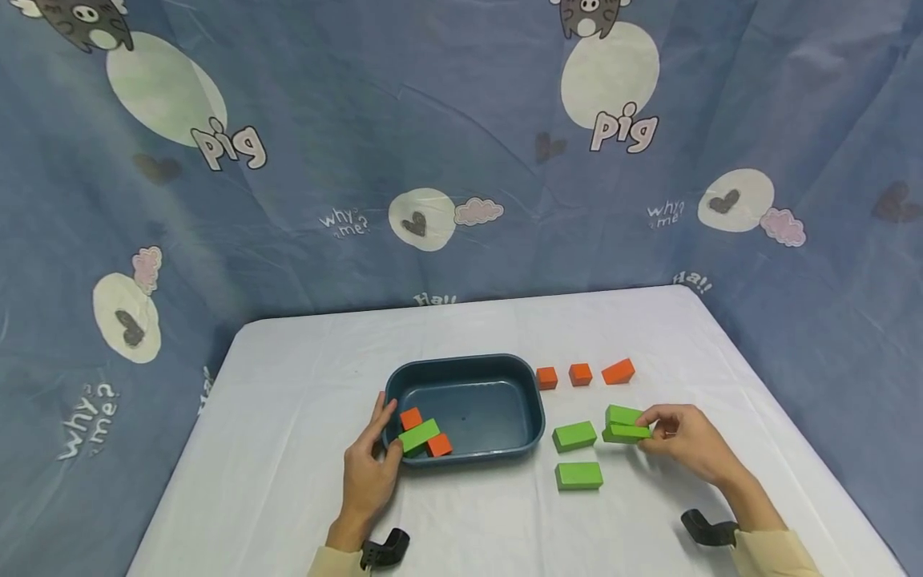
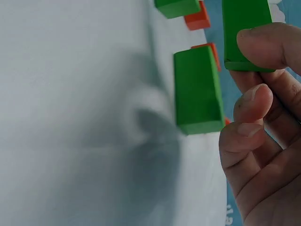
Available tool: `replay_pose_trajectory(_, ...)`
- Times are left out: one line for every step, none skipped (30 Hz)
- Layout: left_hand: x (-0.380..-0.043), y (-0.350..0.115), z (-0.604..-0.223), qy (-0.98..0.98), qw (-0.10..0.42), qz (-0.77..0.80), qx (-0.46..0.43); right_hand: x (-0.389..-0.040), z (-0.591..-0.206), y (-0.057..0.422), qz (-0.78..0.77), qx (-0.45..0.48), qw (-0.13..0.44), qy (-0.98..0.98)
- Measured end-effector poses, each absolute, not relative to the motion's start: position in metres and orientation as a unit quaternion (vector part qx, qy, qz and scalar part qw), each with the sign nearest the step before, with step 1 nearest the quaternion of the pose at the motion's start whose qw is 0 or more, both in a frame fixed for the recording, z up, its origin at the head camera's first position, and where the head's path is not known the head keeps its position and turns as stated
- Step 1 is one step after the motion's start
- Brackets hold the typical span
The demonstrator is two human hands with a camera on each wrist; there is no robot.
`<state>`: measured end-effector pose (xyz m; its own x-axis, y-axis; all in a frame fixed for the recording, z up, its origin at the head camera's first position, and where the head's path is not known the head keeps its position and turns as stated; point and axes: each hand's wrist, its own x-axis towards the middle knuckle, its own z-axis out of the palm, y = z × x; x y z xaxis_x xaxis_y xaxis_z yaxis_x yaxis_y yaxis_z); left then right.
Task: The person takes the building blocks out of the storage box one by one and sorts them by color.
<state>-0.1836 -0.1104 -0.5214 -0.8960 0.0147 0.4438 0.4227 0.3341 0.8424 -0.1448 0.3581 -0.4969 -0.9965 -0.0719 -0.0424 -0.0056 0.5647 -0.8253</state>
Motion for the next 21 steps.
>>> replay_pose_trajectory(-0.184,-0.110,-0.522,-0.796,0.182,-0.561,-0.137,-0.144,-0.498,0.359,-0.465,-0.023,0.039,0.884)
replay_pose_trajectory(-0.184,-0.110,-0.522,-0.795,0.183,-0.562,-0.138,-0.143,-0.499,0.359,-0.462,-0.025,0.042,0.885)
replay_pose_trajectory(-0.184,-0.111,-0.522,-0.794,0.183,-0.563,-0.138,-0.142,-0.500,0.360,-0.461,-0.025,0.047,0.886)
replay_pose_trajectory(-0.184,-0.111,-0.522,-0.794,0.183,-0.563,-0.138,-0.141,-0.501,0.360,-0.460,-0.025,0.052,0.886)
replay_pose_trajectory(-0.185,-0.111,-0.522,-0.793,0.183,-0.564,-0.139,-0.140,-0.503,0.360,-0.457,-0.029,0.056,0.887)
replay_pose_trajectory(-0.185,-0.111,-0.521,-0.793,0.183,-0.564,-0.139,-0.139,-0.504,0.361,-0.456,-0.029,0.061,0.887)
replay_pose_trajectory(-0.185,-0.111,-0.521,-0.793,0.183,-0.564,-0.139,-0.138,-0.506,0.361,-0.454,-0.030,0.064,0.888)
replay_pose_trajectory(-0.185,-0.111,-0.521,-0.793,0.184,-0.564,-0.139,-0.137,-0.507,0.362,-0.453,-0.031,0.067,0.889)
replay_pose_trajectory(-0.185,-0.111,-0.521,-0.793,0.184,-0.564,-0.139,-0.136,-0.509,0.362,-0.452,-0.031,0.069,0.889)
replay_pose_trajectory(-0.185,-0.111,-0.521,-0.793,0.184,-0.564,-0.138,-0.135,-0.511,0.363,-0.450,-0.031,0.070,0.890)
replay_pose_trajectory(-0.185,-0.111,-0.521,-0.793,0.184,-0.564,-0.137,-0.134,-0.512,0.363,-0.446,-0.033,0.069,0.892)
replay_pose_trajectory(-0.184,-0.111,-0.521,-0.794,0.183,-0.564,-0.135,-0.133,-0.513,0.363,-0.444,-0.030,0.069,0.893)
replay_pose_trajectory(-0.184,-0.110,-0.521,-0.793,0.182,-0.565,-0.134,-0.133,-0.514,0.363,-0.442,-0.029,0.069,0.894)
replay_pose_trajectory(-0.184,-0.110,-0.521,-0.793,0.180,-0.567,-0.132,-0.132,-0.515,0.363,-0.441,-0.026,0.068,0.894)
replay_pose_trajectory(-0.184,-0.110,-0.520,-0.793,0.179,-0.568,-0.131,-0.131,-0.516,0.364,-0.442,-0.025,0.067,0.894)
replay_pose_trajectory(-0.184,-0.110,-0.520,-0.793,0.177,-0.569,-0.129,-0.130,-0.516,0.364,-0.443,-0.025,0.065,0.894)
replay_pose_trajectory(-0.183,-0.109,-0.520,-0.793,0.175,-0.570,-0.128,-0.129,-0.517,0.364,-0.443,-0.026,0.064,0.894)
replay_pose_trajectory(-0.183,-0.109,-0.520,-0.792,0.173,-0.571,-0.127,-0.128,-0.518,0.364,-0.445,-0.025,0.062,0.893)
replay_pose_trajectory(-0.183,-0.109,-0.520,-0.792,0.171,-0.572,-0.126,-0.127,-0.518,0.364,-0.447,-0.024,0.061,0.892)
replay_pose_trajectory(-0.183,-0.109,-0.520,-0.793,0.169,-0.572,-0.125,-0.125,-0.519,0.364,-0.448,-0.021,0.060,0.892)
replay_pose_trajectory(-0.183,-0.109,-0.520,-0.793,0.167,-0.572,-0.125,-0.124,-0.520,0.364,-0.448,-0.019,0.059,0.892)
